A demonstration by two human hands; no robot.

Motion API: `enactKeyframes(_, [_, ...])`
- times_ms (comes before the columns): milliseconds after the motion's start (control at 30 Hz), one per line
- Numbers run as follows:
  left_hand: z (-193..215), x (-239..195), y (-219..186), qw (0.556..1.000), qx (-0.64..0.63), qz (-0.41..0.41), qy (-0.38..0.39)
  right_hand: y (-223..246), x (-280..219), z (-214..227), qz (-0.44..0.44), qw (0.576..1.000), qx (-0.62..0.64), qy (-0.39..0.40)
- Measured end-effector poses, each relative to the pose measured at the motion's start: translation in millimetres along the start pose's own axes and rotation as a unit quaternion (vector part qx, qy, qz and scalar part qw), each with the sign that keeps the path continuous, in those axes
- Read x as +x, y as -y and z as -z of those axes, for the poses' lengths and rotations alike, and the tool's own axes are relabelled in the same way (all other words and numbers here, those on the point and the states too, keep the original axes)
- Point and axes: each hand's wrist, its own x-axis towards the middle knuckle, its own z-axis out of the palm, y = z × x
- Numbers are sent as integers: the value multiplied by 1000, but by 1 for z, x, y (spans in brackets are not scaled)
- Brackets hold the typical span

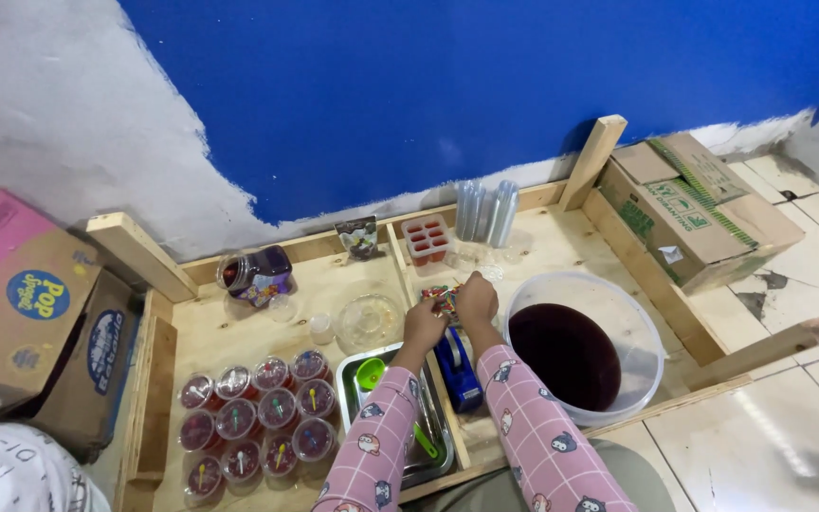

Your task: The person fills small plastic cups with liquid using a scoop and adds colorful toppings before preparing them for sealing.

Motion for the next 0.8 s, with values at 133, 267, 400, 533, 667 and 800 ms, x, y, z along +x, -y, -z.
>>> enactKeyframes(133, [5, -17, 2, 999, -32, 5, -6, -7, -6, 6, -22, 998, 61, -7])
enactKeyframes(267, [12, -34, 14, 978, -175, 92, -60, -6, -33, -3, 7, 950, 311, 9])
enactKeyframes(400, [57, -94, -7, 919, -347, 167, -86, -9, -91, -6, 40, 873, 456, 167])
enactKeyframes(533, [64, -125, 34, 904, -360, 212, -88, -32, -152, -16, 105, 885, 401, 210])
enactKeyframes(667, [61, -171, 67, 917, -321, 232, -57, -54, -204, -22, 265, 916, 266, 140])
enactKeyframes(800, [76, -226, 61, 923, -276, 257, -79, -57, -239, -5, 361, 901, 198, 135])
